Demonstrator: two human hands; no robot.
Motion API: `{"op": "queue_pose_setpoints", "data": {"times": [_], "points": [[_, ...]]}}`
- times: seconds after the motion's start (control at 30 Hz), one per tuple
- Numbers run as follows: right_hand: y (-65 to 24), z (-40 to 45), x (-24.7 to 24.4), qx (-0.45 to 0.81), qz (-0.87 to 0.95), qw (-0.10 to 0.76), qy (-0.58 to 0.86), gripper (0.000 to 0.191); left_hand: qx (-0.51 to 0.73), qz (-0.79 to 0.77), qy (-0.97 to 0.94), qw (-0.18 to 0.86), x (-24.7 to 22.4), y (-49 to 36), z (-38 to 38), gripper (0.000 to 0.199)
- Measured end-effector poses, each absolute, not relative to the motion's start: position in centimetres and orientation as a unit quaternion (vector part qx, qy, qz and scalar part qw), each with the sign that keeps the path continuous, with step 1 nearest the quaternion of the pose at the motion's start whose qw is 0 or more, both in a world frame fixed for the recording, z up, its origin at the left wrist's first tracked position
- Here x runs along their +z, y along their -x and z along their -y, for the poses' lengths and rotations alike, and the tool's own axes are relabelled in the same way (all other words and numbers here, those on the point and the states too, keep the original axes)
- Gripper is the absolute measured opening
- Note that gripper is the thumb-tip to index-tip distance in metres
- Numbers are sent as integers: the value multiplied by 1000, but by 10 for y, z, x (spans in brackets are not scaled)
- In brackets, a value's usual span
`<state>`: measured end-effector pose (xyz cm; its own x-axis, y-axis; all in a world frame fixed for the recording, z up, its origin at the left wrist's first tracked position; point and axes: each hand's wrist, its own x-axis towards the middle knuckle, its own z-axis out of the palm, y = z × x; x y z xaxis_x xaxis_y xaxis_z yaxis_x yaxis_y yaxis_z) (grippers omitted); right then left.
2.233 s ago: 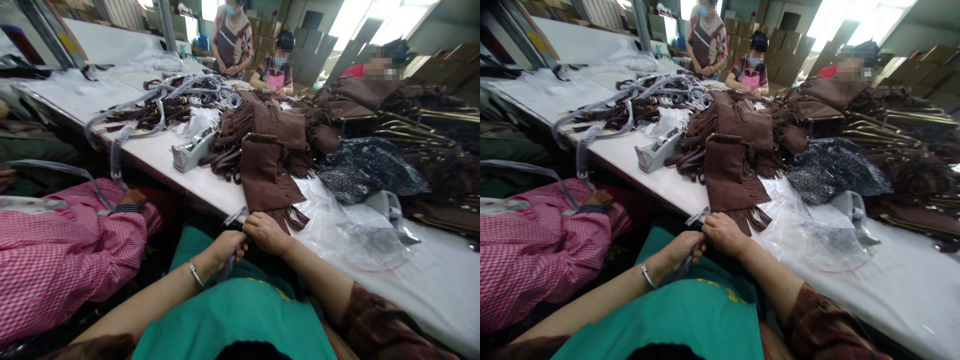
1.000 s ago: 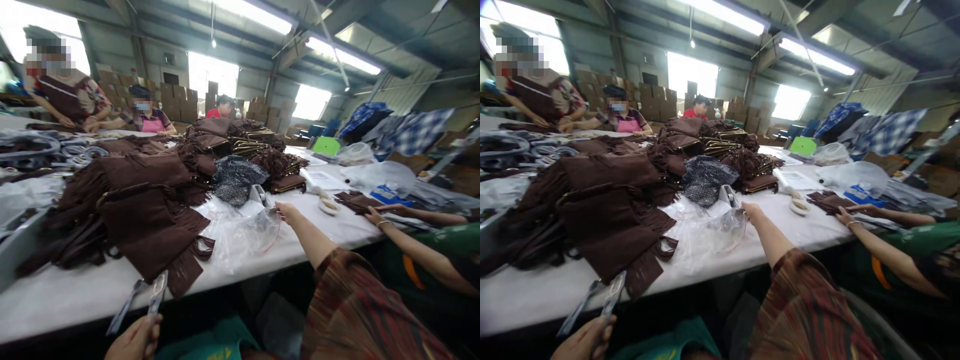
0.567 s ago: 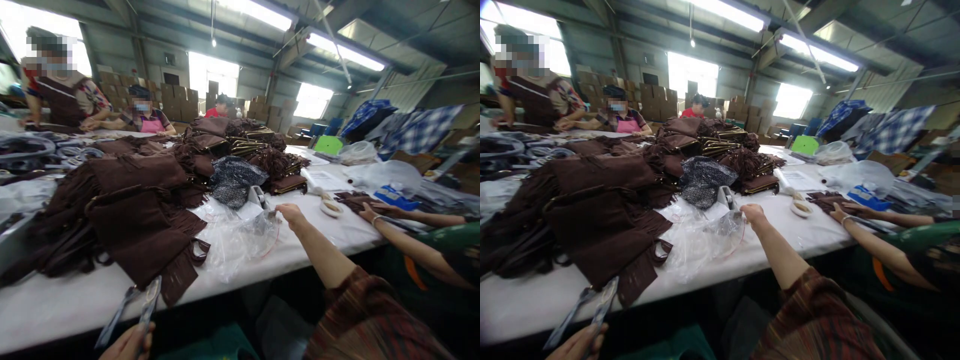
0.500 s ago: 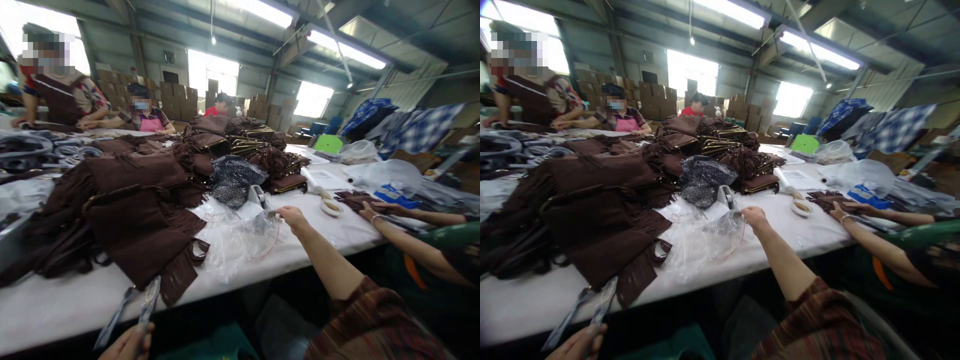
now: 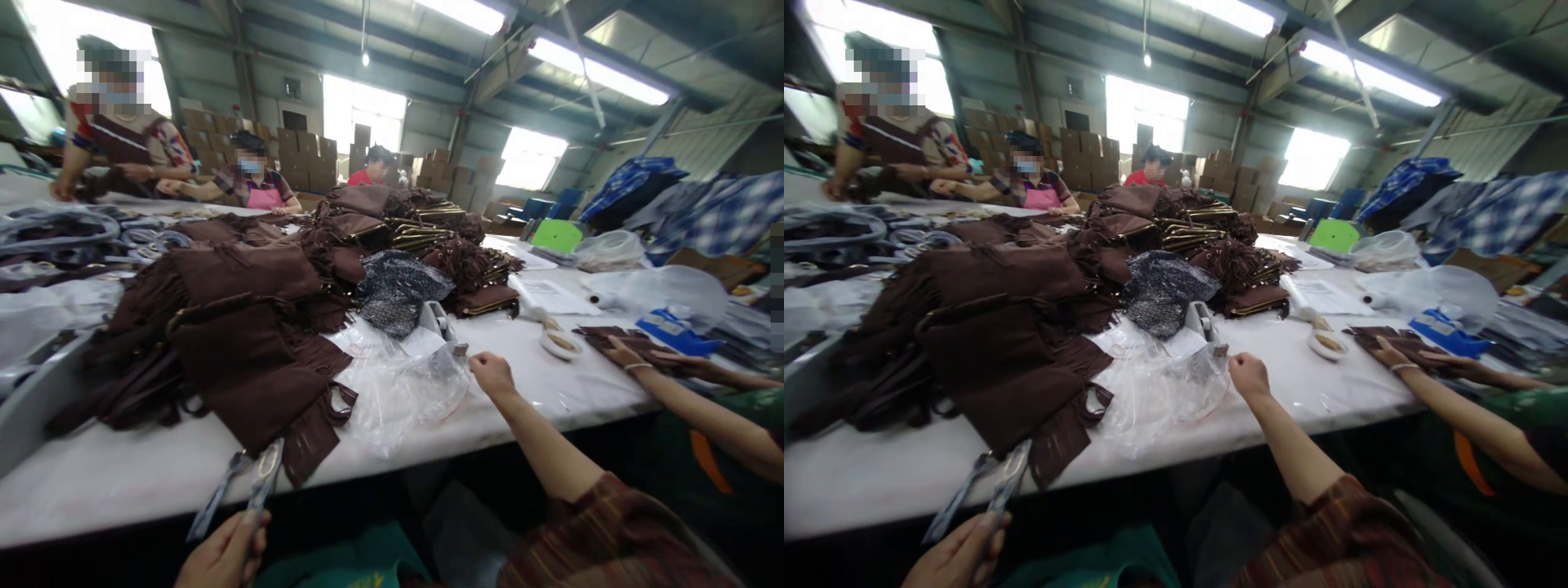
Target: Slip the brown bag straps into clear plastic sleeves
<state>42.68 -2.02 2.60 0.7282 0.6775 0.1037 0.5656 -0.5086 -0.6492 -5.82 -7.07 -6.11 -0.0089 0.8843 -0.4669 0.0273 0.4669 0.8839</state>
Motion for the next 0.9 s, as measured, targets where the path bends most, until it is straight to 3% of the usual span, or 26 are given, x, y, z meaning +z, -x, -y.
{"op": "queue_pose_setpoints", "data": {"times": [0.1, 0.2, 0.33, 0.47, 0.9], "points": [[-390, 38, 38, 11, 439, 428, 790, 22, 343, -609, -423, 576, -48, 54, 75, 49], [-319, 51, 44, 125, 546, 476, 678, 25, 311, -617, -480, 541, -36, 50, 77, 41], [-207, 65, 35, 363, 674, 366, 530, 21, 297, -631, -549, 461, -27, 49, 79, 36], [-129, 62, 11, 463, 678, 298, 486, 22, 280, -638, -608, 381, -23, 51, 85, 36], [-92, 46, -30, 458, 658, 277, 529, 25, 176, -656, -697, 230, -19, 54, 92, 35]]}}
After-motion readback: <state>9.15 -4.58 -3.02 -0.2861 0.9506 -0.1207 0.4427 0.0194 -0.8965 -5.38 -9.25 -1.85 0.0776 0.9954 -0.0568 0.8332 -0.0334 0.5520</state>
